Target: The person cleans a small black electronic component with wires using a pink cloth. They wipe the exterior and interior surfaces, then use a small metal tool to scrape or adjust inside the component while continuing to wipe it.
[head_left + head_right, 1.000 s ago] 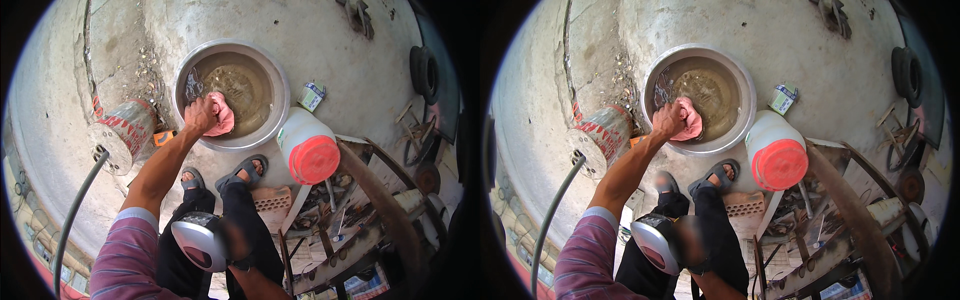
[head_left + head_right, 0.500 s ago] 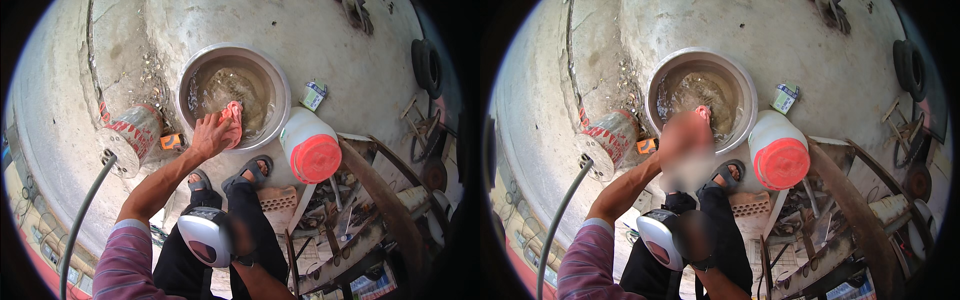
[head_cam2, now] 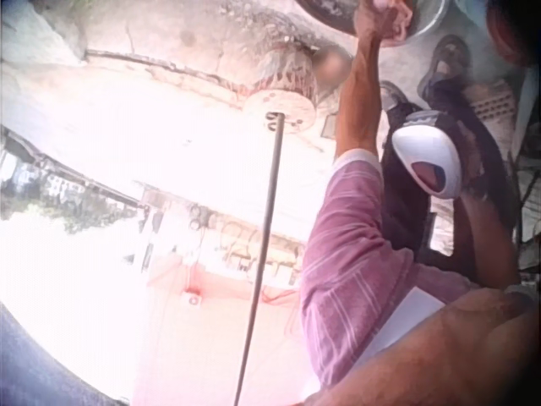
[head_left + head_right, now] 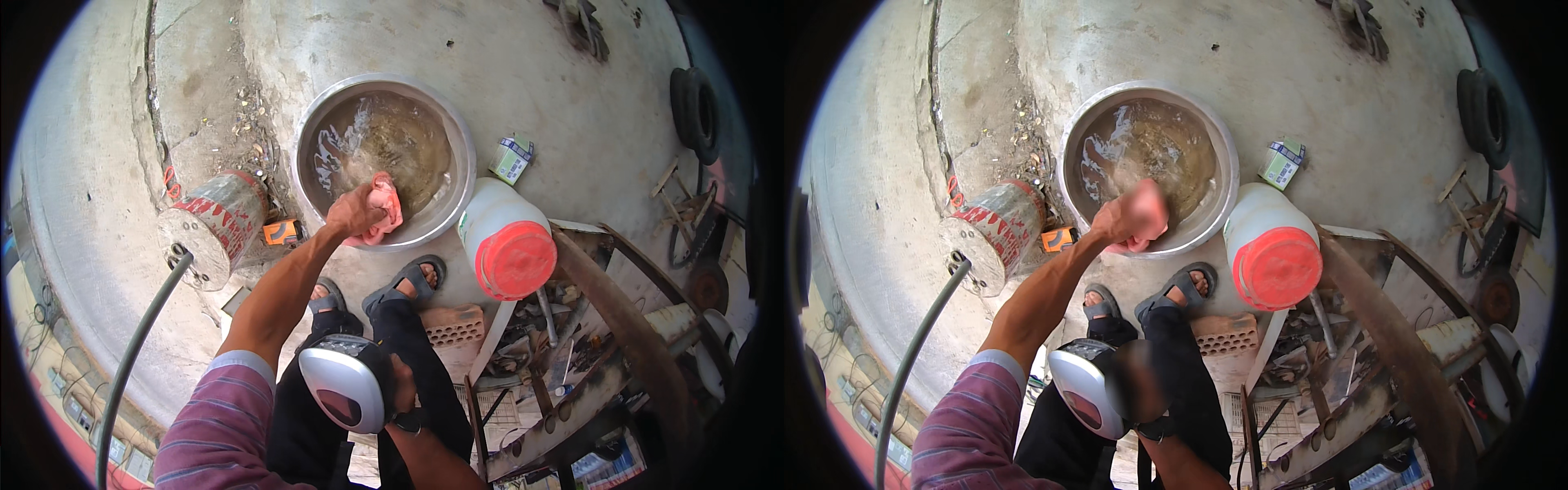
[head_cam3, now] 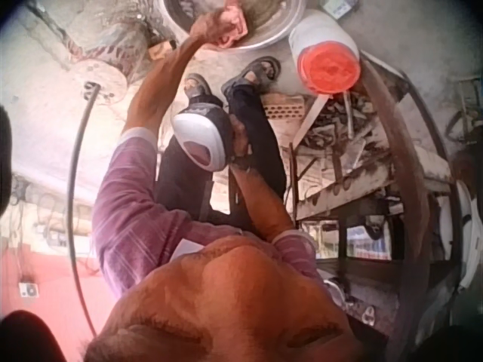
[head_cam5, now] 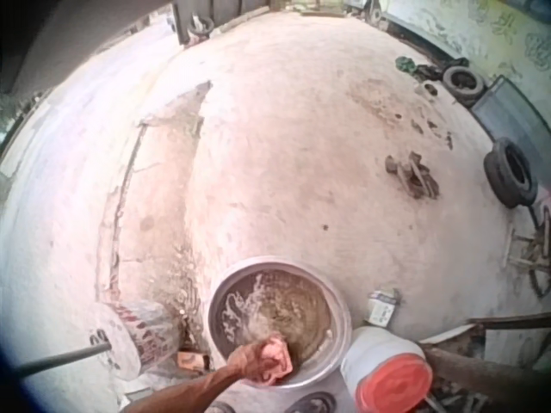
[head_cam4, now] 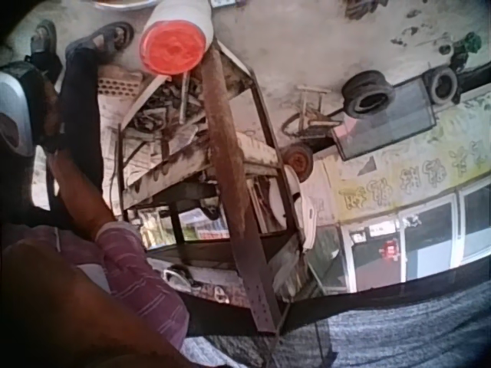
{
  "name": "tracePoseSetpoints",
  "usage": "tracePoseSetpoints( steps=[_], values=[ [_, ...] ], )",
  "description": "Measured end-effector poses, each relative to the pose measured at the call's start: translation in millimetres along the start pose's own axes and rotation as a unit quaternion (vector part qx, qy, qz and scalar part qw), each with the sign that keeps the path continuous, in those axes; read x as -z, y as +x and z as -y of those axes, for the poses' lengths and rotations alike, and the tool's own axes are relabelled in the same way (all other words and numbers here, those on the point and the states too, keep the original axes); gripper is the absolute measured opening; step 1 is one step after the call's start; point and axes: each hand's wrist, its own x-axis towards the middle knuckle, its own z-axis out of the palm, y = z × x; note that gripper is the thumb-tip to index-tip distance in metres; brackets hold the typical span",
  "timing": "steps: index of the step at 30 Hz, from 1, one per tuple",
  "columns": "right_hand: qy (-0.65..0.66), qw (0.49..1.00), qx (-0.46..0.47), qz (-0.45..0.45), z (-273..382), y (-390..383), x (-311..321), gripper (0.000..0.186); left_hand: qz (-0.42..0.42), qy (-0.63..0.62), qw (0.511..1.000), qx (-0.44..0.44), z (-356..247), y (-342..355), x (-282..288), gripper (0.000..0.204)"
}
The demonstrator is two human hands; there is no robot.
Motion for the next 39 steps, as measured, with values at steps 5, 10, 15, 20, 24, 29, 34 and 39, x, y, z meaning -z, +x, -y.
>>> tracePoseSetpoints(
  steps=[5,10,15,20,24,29,34,39],
  values=[
    [-0.099,0.992,0.07,0.04,16.5,7.8,-23.4,0.039,-0.052,-0.381,0.918,-0.096,31.8,-43.6,30.4,0.049],
    [0.131,0.967,0.018,0.218,33.7,17.2,-10.7,0.038,-0.072,-0.641,0.761,-0.064,-10.2,-163.3,113.7,0.052],
    [0.136,0.971,0.004,0.198,11.5,-28.9,25.2,0.04,-0.099,-0.65,0.742,-0.135,-48.7,-300.1,194.7,0.045],
    [0.101,0.973,-0.036,0.206,37.3,-97.3,-43.8,0.043,-0.163,-0.652,0.72,-0.173,-14.8,-430.6,241.7,0.031],
    [0.052,0.973,0.025,0.225,67.8,-152.6,-102.9,0.045,-0.185,-0.714,0.604,-0.303,-54.4,-517.5,300.4,0.031],
    [0.001,0.963,0.089,0.256,92.7,-222.9,-163.8,0.049,-0.126,-0.747,0.489,-0.432,-68.0,-588.0,345.9,0.041],
    [-0.03,0.935,0.165,0.313,99.4,-281.4,-203.1,0.052,-0.202,-0.748,0.46,-0.433,-68.4,-650.3,361.4,0.04],
    [0.04,0.897,0.128,0.421,100.5,-389.5,-289.9,0.05,-0.651,-0.055,0.637,-0.409,-33.3,-687.7,379.4,0.072]
  ],
)
